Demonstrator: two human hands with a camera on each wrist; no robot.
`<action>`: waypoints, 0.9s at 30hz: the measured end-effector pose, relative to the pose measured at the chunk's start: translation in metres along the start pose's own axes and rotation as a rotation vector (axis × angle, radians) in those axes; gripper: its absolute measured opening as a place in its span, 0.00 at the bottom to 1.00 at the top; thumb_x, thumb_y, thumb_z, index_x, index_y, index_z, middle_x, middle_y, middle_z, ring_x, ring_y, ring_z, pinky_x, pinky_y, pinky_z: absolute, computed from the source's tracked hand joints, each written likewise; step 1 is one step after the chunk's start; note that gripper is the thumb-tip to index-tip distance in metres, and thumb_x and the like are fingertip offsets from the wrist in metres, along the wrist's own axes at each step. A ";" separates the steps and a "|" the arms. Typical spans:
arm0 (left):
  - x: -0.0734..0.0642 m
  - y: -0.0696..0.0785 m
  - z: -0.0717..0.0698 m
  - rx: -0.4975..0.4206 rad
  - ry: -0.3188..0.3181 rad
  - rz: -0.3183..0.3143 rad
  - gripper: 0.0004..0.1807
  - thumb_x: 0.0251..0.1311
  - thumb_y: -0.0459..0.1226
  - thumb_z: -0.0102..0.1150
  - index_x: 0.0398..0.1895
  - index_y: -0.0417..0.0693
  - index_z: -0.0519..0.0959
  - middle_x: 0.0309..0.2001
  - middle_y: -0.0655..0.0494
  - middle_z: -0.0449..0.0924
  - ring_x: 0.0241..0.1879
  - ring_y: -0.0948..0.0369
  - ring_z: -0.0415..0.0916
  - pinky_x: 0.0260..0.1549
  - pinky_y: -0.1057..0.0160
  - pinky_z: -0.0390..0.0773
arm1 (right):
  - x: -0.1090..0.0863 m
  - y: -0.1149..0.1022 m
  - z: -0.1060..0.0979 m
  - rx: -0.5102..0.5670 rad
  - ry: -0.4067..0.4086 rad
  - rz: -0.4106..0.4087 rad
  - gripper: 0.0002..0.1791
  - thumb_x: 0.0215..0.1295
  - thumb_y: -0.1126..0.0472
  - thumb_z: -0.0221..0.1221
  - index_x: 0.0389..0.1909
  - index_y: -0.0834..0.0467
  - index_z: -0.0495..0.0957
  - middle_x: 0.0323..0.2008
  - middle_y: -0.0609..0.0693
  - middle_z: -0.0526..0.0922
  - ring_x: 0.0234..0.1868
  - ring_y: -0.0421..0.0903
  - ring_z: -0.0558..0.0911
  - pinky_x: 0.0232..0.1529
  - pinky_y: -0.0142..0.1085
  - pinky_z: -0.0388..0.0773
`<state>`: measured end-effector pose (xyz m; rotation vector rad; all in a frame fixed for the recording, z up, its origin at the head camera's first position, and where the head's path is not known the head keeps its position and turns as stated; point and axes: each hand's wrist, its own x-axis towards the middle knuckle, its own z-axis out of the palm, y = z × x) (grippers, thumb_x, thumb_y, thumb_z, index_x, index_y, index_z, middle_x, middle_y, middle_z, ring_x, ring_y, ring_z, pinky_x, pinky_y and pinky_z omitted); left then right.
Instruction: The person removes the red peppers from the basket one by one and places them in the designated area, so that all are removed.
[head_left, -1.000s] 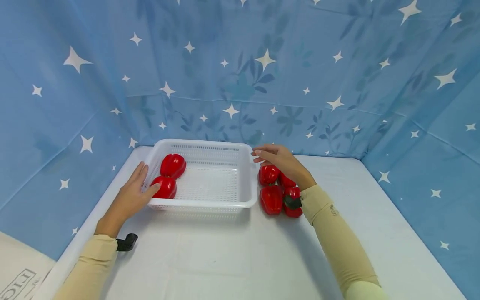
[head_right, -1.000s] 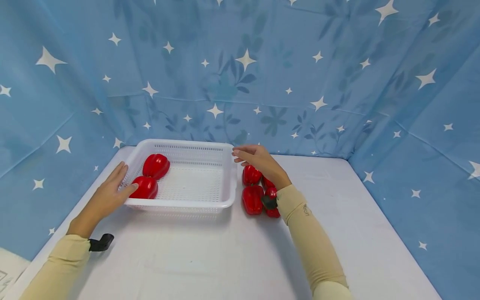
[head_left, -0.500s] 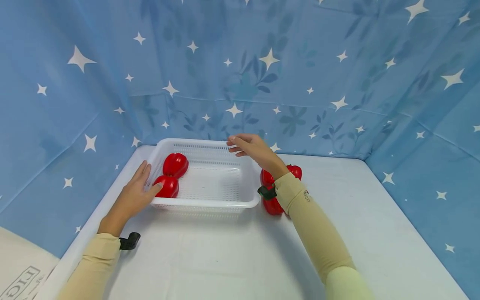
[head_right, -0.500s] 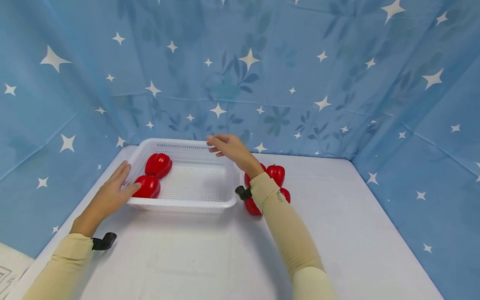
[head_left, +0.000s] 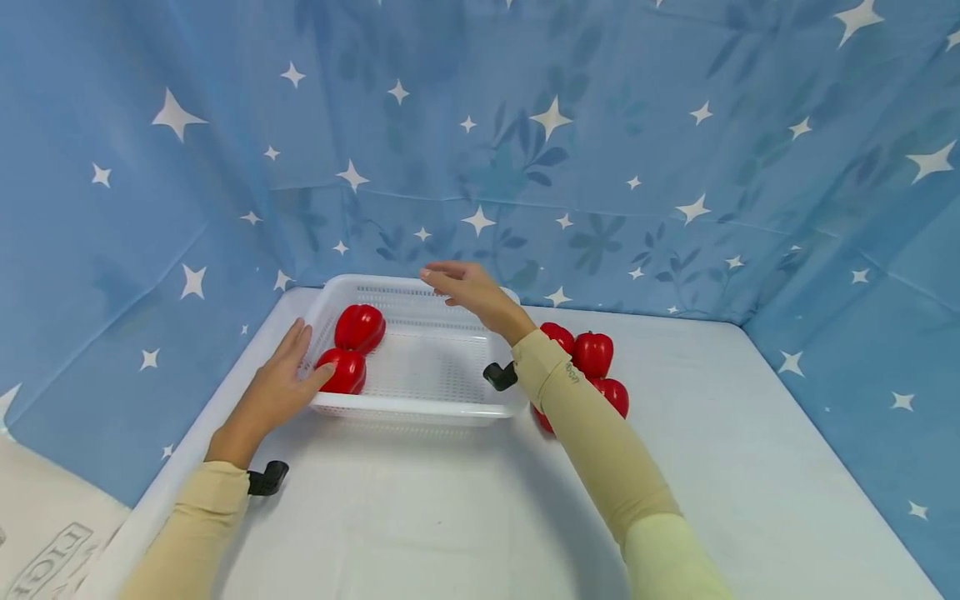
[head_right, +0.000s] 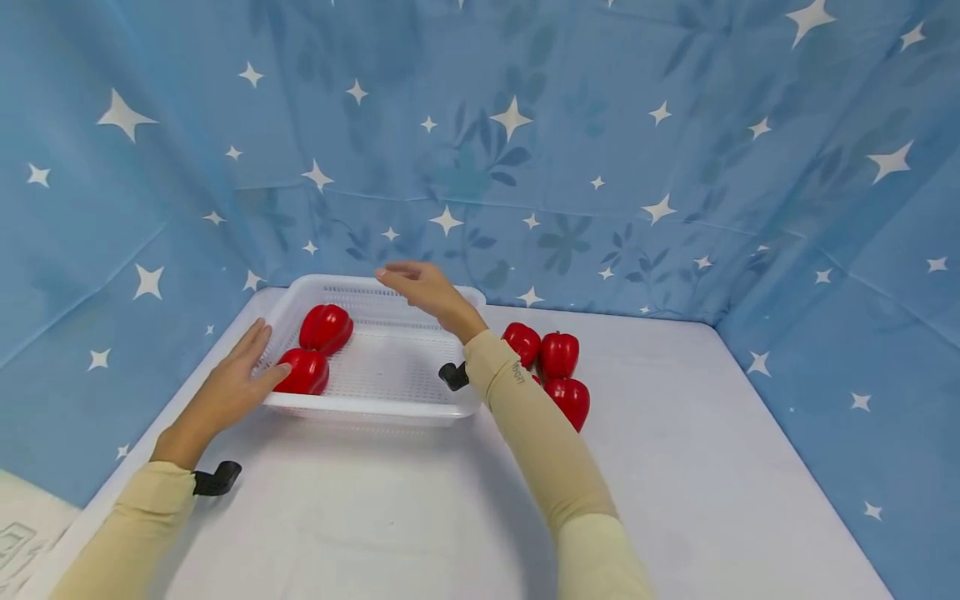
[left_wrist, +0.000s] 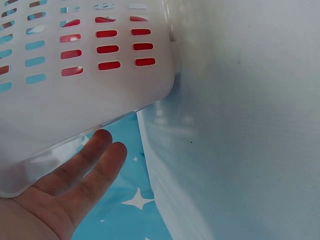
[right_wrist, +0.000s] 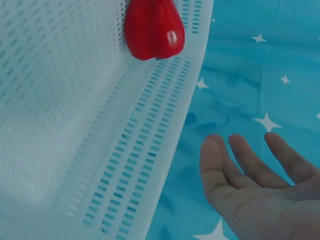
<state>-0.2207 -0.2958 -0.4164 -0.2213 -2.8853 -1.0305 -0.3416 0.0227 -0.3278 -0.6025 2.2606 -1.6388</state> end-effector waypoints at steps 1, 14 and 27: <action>0.000 0.001 0.000 -0.004 0.002 0.000 0.53 0.73 0.49 0.62 0.87 0.36 0.42 0.87 0.36 0.34 0.80 0.29 0.44 0.57 0.24 0.72 | 0.003 0.000 0.003 -0.002 -0.002 0.002 0.34 0.79 0.45 0.61 0.78 0.57 0.71 0.71 0.56 0.77 0.73 0.62 0.73 0.73 0.57 0.71; 0.003 0.004 0.001 0.000 0.007 -0.007 0.53 0.72 0.49 0.63 0.87 0.36 0.42 0.87 0.37 0.34 0.81 0.30 0.44 0.59 0.25 0.72 | 0.039 -0.002 0.036 -0.010 -0.035 0.076 0.37 0.77 0.45 0.62 0.81 0.56 0.67 0.75 0.55 0.73 0.75 0.54 0.70 0.76 0.57 0.66; 0.003 -0.002 0.003 0.018 0.009 -0.018 0.53 0.72 0.49 0.63 0.86 0.35 0.43 0.87 0.37 0.34 0.81 0.29 0.44 0.60 0.25 0.70 | 0.065 0.014 0.072 -0.044 -0.010 0.139 0.40 0.75 0.44 0.64 0.81 0.58 0.66 0.78 0.59 0.68 0.76 0.60 0.67 0.75 0.64 0.64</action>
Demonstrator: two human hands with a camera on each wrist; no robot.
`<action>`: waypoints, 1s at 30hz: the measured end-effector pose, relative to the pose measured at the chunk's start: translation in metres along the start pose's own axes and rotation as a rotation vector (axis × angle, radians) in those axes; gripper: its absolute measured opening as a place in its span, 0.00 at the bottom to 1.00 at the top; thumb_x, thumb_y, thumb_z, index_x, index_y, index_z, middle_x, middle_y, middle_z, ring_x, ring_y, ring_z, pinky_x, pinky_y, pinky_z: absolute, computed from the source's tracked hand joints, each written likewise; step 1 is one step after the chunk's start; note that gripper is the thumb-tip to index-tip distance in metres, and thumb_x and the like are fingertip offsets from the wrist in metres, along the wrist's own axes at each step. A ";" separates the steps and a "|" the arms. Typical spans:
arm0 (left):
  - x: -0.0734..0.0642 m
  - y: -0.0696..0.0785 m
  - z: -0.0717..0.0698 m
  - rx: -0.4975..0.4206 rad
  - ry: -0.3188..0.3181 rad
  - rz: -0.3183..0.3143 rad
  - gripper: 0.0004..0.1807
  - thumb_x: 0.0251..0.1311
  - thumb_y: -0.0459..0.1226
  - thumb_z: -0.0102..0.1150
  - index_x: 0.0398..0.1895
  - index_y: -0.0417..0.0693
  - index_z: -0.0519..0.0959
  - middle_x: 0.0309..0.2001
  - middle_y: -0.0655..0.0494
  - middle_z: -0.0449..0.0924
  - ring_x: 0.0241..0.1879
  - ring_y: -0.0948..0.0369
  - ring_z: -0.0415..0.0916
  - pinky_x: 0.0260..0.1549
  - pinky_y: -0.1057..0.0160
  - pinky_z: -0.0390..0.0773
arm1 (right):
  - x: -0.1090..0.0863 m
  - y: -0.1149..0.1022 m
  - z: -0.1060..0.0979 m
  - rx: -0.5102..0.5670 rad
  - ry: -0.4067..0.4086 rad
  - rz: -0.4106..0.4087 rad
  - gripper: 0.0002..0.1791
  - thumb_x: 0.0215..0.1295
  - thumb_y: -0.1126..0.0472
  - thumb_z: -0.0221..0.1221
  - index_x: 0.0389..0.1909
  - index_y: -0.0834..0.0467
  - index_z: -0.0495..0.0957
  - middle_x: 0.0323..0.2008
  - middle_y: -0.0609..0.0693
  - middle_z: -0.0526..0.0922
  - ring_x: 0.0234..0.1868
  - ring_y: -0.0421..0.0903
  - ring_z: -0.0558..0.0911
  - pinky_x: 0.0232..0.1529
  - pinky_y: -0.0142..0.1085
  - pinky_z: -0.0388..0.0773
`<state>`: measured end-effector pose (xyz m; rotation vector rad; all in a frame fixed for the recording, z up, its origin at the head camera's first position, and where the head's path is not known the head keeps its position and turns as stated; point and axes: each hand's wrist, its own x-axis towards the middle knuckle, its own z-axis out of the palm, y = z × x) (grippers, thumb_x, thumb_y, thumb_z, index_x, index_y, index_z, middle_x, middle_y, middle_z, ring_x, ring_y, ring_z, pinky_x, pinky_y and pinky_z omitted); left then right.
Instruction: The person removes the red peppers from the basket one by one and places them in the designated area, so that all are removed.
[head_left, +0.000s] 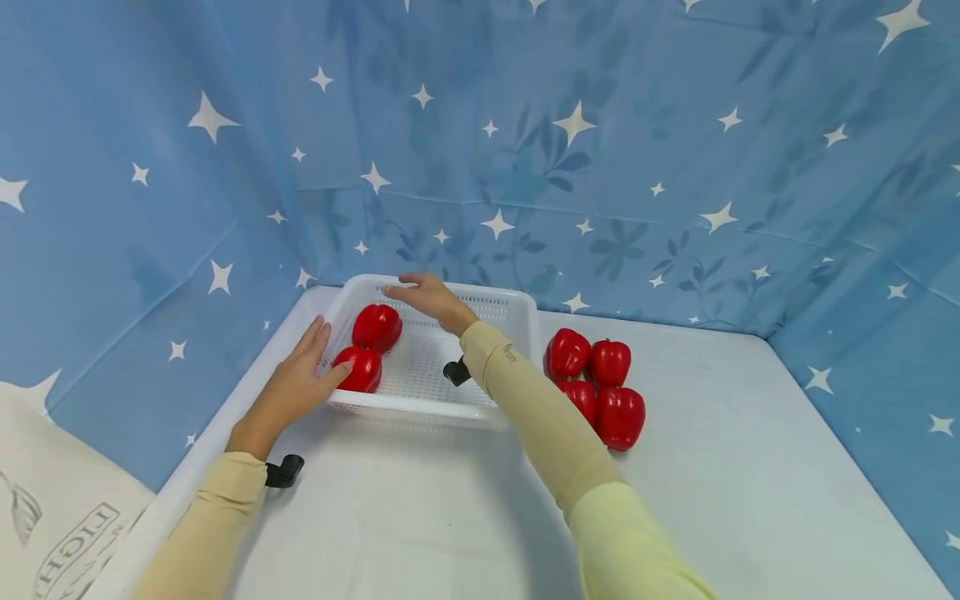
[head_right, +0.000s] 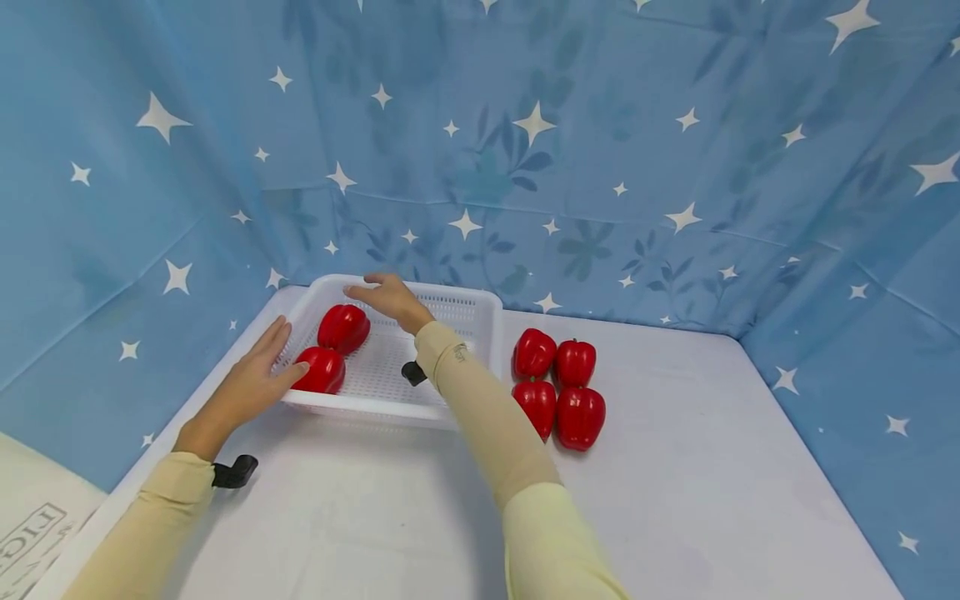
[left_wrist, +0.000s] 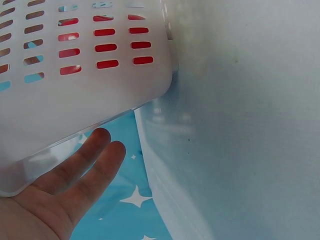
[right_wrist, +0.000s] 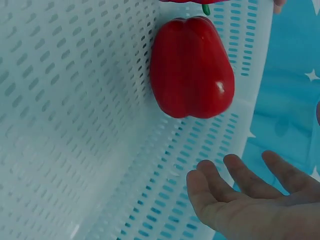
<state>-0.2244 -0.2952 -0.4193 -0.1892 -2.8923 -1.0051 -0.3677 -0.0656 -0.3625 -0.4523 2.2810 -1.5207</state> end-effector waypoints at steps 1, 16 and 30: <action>0.000 0.000 0.000 0.000 0.001 -0.001 0.53 0.72 0.49 0.63 0.86 0.35 0.43 0.87 0.37 0.34 0.81 0.29 0.44 0.60 0.24 0.70 | 0.003 0.001 0.003 -0.005 -0.001 0.003 0.40 0.75 0.45 0.64 0.81 0.58 0.66 0.78 0.59 0.67 0.76 0.60 0.67 0.75 0.64 0.64; -0.001 0.005 0.000 0.010 0.022 0.018 0.52 0.72 0.47 0.62 0.86 0.33 0.46 0.86 0.35 0.37 0.81 0.30 0.46 0.60 0.26 0.71 | 0.031 0.015 0.038 -0.119 -0.031 0.062 0.37 0.74 0.51 0.66 0.79 0.60 0.68 0.75 0.58 0.71 0.73 0.56 0.70 0.74 0.54 0.71; 0.000 -0.002 0.001 0.010 0.005 0.011 0.51 0.73 0.49 0.60 0.86 0.33 0.45 0.87 0.38 0.35 0.81 0.31 0.45 0.63 0.25 0.68 | 0.035 0.023 0.046 -0.113 -0.024 0.083 0.32 0.73 0.57 0.67 0.74 0.62 0.74 0.63 0.57 0.81 0.59 0.51 0.79 0.64 0.48 0.81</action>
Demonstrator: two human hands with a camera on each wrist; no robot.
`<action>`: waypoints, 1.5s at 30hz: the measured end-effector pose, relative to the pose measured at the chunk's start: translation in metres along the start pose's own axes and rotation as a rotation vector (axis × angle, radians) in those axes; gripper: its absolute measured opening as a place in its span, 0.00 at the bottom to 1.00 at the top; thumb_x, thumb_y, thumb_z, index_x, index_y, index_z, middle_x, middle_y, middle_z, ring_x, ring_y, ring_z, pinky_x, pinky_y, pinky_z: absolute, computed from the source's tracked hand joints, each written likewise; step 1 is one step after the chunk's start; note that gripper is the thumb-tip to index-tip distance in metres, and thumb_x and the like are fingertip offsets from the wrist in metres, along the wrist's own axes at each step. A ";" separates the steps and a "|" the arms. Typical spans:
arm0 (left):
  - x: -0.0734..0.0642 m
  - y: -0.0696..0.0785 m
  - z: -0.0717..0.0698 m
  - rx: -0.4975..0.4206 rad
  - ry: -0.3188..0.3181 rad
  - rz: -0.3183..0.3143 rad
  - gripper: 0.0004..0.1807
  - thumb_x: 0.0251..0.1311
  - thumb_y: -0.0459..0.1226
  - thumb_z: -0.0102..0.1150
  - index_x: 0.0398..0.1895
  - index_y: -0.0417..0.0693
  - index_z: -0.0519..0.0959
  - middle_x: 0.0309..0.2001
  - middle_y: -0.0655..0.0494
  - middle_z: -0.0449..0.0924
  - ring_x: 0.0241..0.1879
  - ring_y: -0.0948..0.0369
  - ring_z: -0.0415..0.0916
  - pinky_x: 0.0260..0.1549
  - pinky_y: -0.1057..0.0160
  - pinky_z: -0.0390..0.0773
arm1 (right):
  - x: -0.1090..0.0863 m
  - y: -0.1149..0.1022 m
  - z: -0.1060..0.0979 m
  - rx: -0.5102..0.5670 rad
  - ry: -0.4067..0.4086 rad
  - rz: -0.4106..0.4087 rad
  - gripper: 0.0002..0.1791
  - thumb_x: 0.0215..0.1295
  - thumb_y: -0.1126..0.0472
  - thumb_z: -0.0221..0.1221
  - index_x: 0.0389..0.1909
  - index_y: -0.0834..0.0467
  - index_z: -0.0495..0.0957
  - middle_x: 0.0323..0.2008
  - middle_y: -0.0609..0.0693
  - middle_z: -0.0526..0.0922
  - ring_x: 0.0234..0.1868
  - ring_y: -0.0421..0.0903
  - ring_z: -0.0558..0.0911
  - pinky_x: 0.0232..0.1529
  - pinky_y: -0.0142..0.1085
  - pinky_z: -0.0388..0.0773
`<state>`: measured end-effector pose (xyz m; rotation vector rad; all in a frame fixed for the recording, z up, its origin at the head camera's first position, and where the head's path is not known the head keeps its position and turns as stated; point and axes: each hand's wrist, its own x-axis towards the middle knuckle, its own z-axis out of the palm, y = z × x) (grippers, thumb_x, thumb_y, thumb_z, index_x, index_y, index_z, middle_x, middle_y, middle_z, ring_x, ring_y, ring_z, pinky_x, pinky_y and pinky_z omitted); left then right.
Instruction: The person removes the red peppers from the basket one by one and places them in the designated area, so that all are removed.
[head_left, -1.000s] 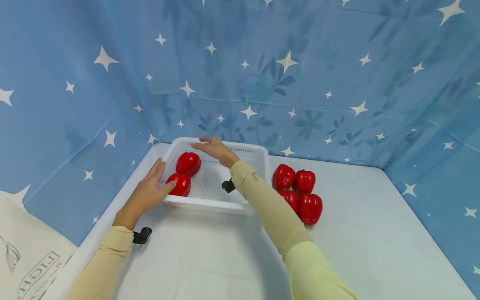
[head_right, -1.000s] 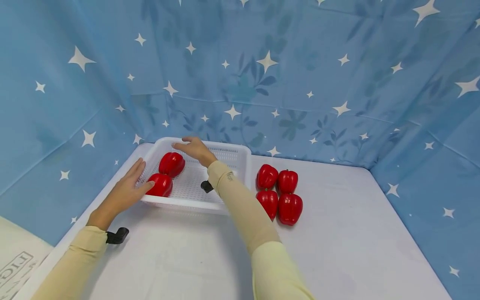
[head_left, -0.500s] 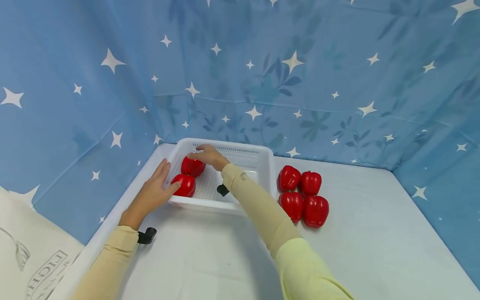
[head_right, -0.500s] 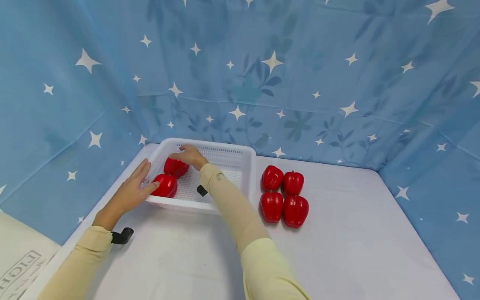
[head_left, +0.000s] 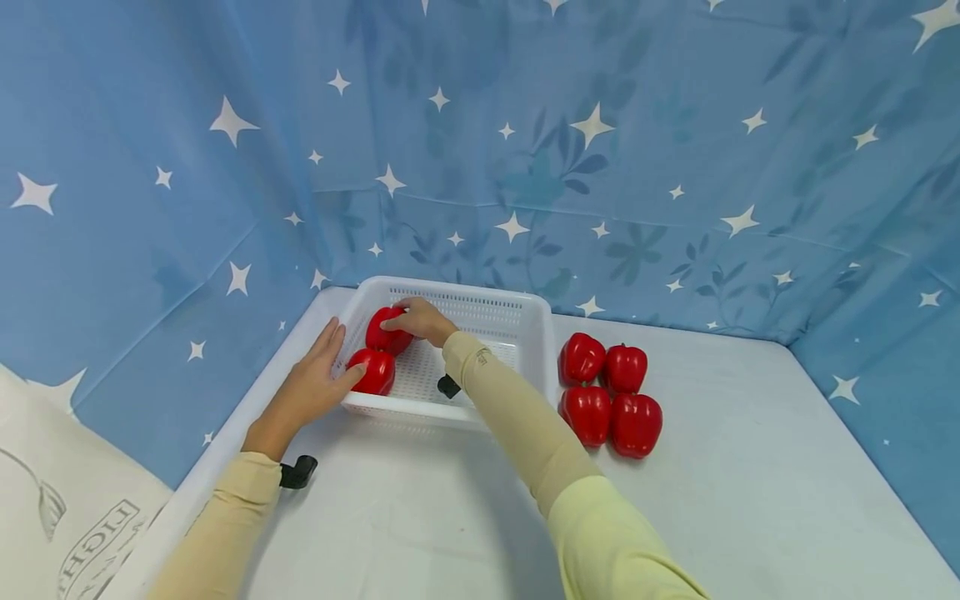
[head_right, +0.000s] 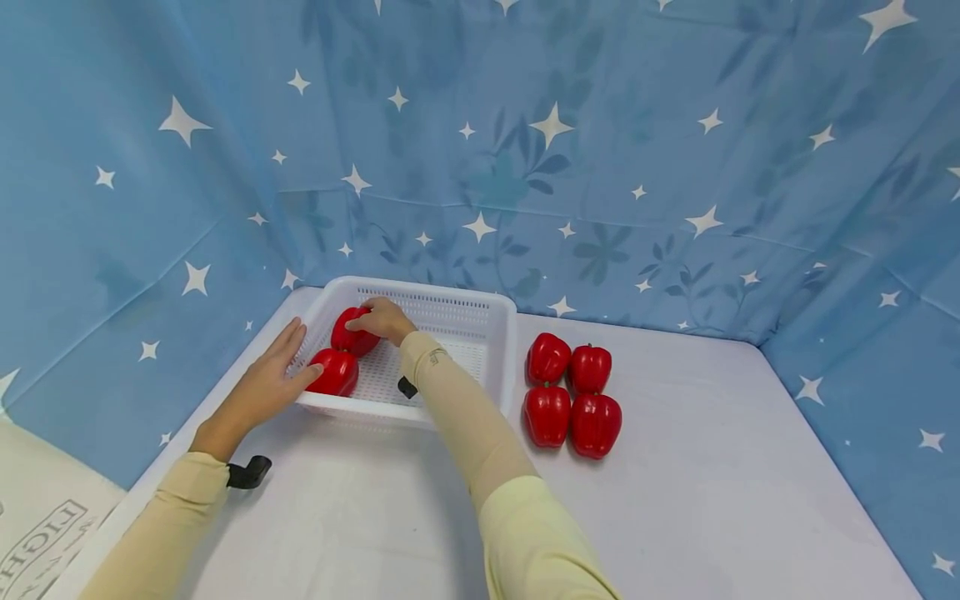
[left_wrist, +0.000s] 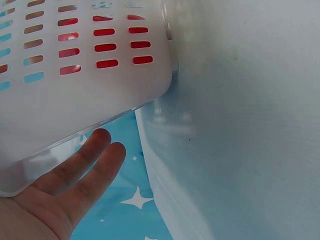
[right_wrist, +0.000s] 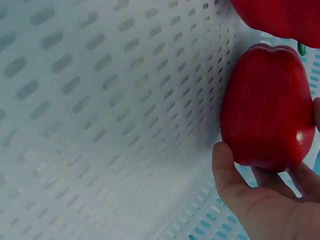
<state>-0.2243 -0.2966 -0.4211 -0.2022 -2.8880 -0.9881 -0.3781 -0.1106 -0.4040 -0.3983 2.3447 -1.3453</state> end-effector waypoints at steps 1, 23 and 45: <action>0.000 0.000 0.000 0.001 -0.001 0.000 0.51 0.73 0.49 0.60 0.86 0.33 0.45 0.87 0.38 0.35 0.81 0.31 0.45 0.63 0.25 0.69 | 0.000 0.001 -0.001 -0.002 0.001 0.000 0.32 0.73 0.57 0.67 0.74 0.62 0.74 0.62 0.57 0.81 0.59 0.51 0.79 0.64 0.48 0.82; -0.002 0.007 0.000 0.021 -0.008 0.005 0.51 0.75 0.50 0.60 0.86 0.34 0.43 0.87 0.37 0.35 0.81 0.32 0.44 0.62 0.26 0.70 | -0.025 -0.005 -0.056 0.058 -0.076 -0.087 0.33 0.76 0.58 0.64 0.77 0.66 0.68 0.63 0.60 0.80 0.61 0.55 0.79 0.69 0.57 0.76; -0.003 0.008 -0.001 0.051 -0.029 -0.001 0.51 0.77 0.53 0.56 0.86 0.34 0.41 0.86 0.35 0.33 0.80 0.29 0.43 0.62 0.21 0.66 | -0.075 0.011 -0.164 0.075 0.022 -0.065 0.33 0.74 0.59 0.66 0.76 0.64 0.70 0.66 0.61 0.77 0.62 0.58 0.80 0.66 0.54 0.80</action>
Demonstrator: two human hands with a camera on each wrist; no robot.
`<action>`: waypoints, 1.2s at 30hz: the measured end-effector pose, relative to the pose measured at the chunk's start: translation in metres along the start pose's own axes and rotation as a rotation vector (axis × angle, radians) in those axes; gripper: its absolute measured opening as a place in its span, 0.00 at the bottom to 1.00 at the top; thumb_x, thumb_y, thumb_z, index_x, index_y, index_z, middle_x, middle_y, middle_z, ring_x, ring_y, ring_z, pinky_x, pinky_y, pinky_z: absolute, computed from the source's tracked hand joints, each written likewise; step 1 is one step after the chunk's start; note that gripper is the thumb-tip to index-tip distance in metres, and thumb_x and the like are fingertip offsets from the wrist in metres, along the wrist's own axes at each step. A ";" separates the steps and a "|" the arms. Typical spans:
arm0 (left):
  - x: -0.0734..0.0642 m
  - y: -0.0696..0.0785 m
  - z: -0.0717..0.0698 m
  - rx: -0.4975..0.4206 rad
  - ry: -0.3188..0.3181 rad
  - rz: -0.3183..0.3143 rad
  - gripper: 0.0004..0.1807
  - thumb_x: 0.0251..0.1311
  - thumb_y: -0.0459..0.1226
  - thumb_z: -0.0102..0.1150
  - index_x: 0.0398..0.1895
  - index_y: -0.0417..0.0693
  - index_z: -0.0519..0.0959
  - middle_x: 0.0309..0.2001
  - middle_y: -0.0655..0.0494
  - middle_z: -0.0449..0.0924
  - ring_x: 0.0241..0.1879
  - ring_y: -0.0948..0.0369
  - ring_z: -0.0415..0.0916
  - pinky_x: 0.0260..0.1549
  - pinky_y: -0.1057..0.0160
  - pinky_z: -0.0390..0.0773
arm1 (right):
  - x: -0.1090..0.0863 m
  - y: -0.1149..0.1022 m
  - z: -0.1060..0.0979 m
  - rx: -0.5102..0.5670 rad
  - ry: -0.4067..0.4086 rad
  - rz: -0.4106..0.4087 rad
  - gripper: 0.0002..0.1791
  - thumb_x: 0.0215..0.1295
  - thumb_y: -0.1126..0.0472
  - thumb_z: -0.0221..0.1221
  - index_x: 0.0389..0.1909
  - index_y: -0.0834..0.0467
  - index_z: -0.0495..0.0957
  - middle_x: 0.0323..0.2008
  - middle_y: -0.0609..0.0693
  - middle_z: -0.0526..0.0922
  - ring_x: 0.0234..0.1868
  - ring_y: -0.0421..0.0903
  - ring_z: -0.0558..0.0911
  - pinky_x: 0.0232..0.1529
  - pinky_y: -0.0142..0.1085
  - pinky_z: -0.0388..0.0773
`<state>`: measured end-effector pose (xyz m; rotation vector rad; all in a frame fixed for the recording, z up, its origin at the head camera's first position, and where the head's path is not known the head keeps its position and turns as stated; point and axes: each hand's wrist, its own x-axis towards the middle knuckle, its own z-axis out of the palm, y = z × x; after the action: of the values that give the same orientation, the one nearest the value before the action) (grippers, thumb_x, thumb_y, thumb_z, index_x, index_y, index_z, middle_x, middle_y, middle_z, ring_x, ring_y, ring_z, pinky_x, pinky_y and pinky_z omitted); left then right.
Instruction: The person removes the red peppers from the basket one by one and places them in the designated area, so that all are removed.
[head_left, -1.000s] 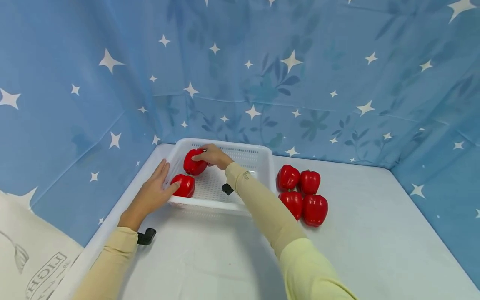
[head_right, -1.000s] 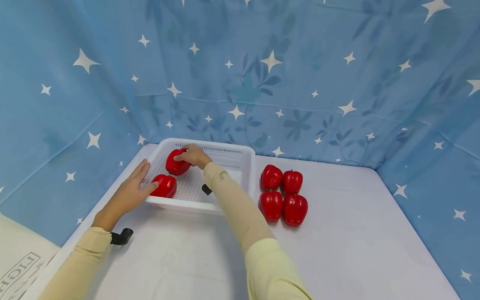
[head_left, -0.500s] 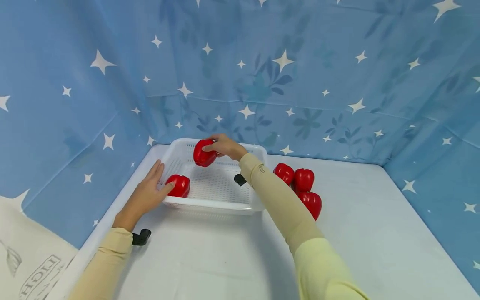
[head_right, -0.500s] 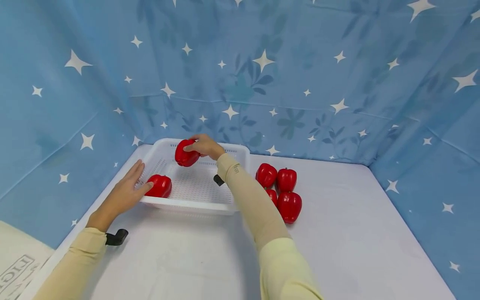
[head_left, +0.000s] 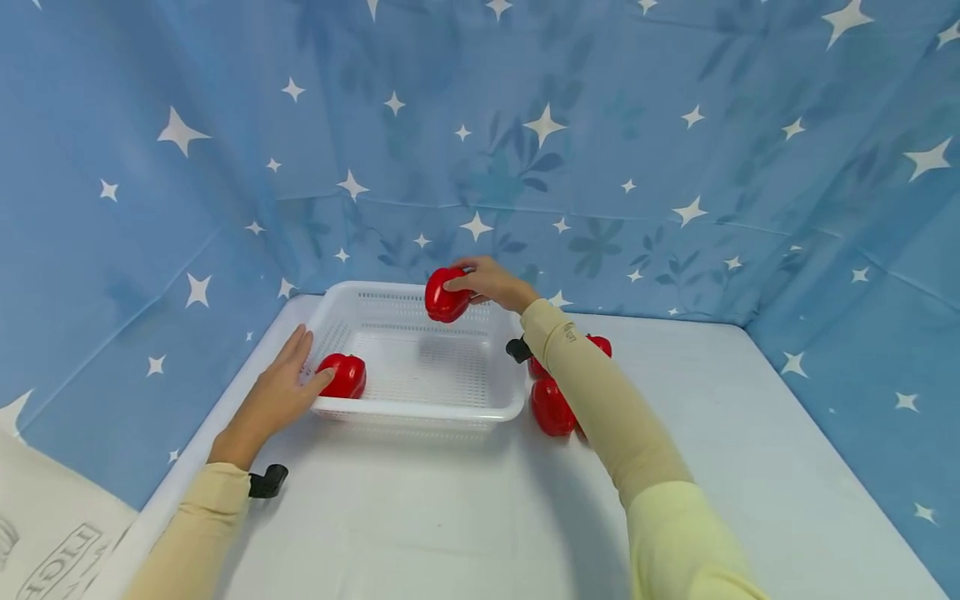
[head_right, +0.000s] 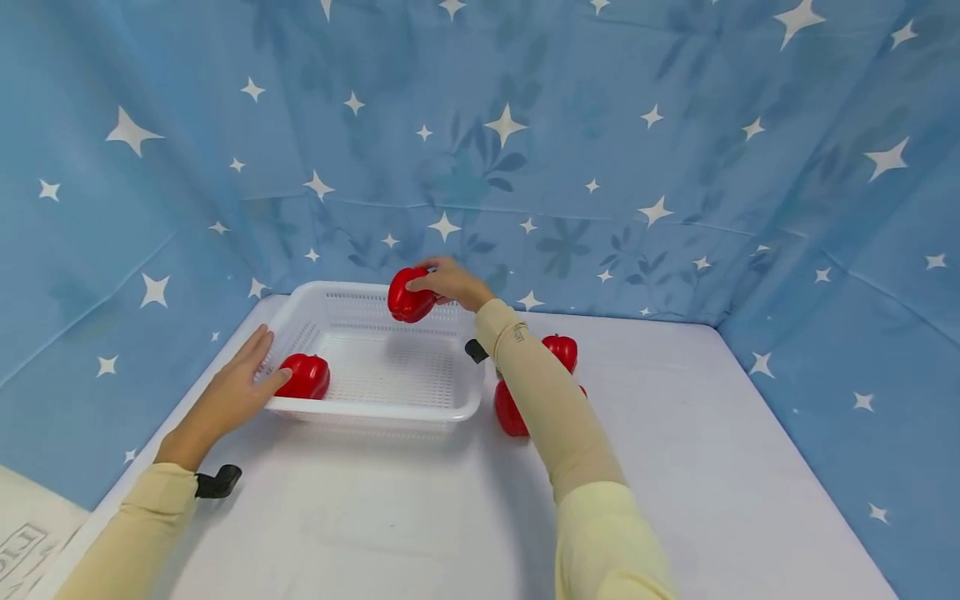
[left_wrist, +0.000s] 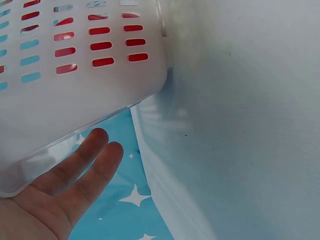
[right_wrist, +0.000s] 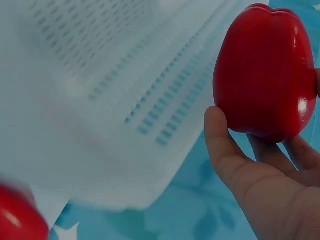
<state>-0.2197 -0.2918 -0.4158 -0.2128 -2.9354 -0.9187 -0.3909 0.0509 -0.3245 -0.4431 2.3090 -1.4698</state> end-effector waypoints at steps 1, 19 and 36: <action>0.000 0.000 0.000 -0.001 0.000 0.000 0.51 0.77 0.53 0.56 0.86 0.34 0.41 0.86 0.35 0.33 0.80 0.29 0.43 0.62 0.21 0.66 | -0.003 0.001 -0.005 0.005 0.009 0.004 0.33 0.74 0.59 0.66 0.75 0.64 0.69 0.66 0.61 0.76 0.62 0.59 0.80 0.67 0.54 0.79; 0.001 0.001 0.000 -0.006 -0.010 0.002 0.52 0.78 0.53 0.55 0.86 0.33 0.40 0.86 0.33 0.32 0.80 0.27 0.41 0.59 0.20 0.67 | -0.060 0.036 -0.095 0.058 0.102 0.047 0.34 0.75 0.61 0.64 0.76 0.67 0.65 0.68 0.64 0.73 0.63 0.62 0.80 0.66 0.53 0.80; 0.000 -0.002 -0.002 -0.016 -0.025 0.016 0.52 0.79 0.53 0.54 0.85 0.32 0.38 0.85 0.30 0.30 0.79 0.25 0.39 0.56 0.20 0.68 | -0.116 0.071 -0.144 0.073 0.197 0.090 0.37 0.76 0.62 0.64 0.78 0.68 0.60 0.68 0.67 0.72 0.63 0.62 0.79 0.70 0.56 0.75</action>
<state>-0.2204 -0.2947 -0.4157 -0.2497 -2.9459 -0.9439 -0.3594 0.2462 -0.3172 -0.1783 2.3794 -1.6117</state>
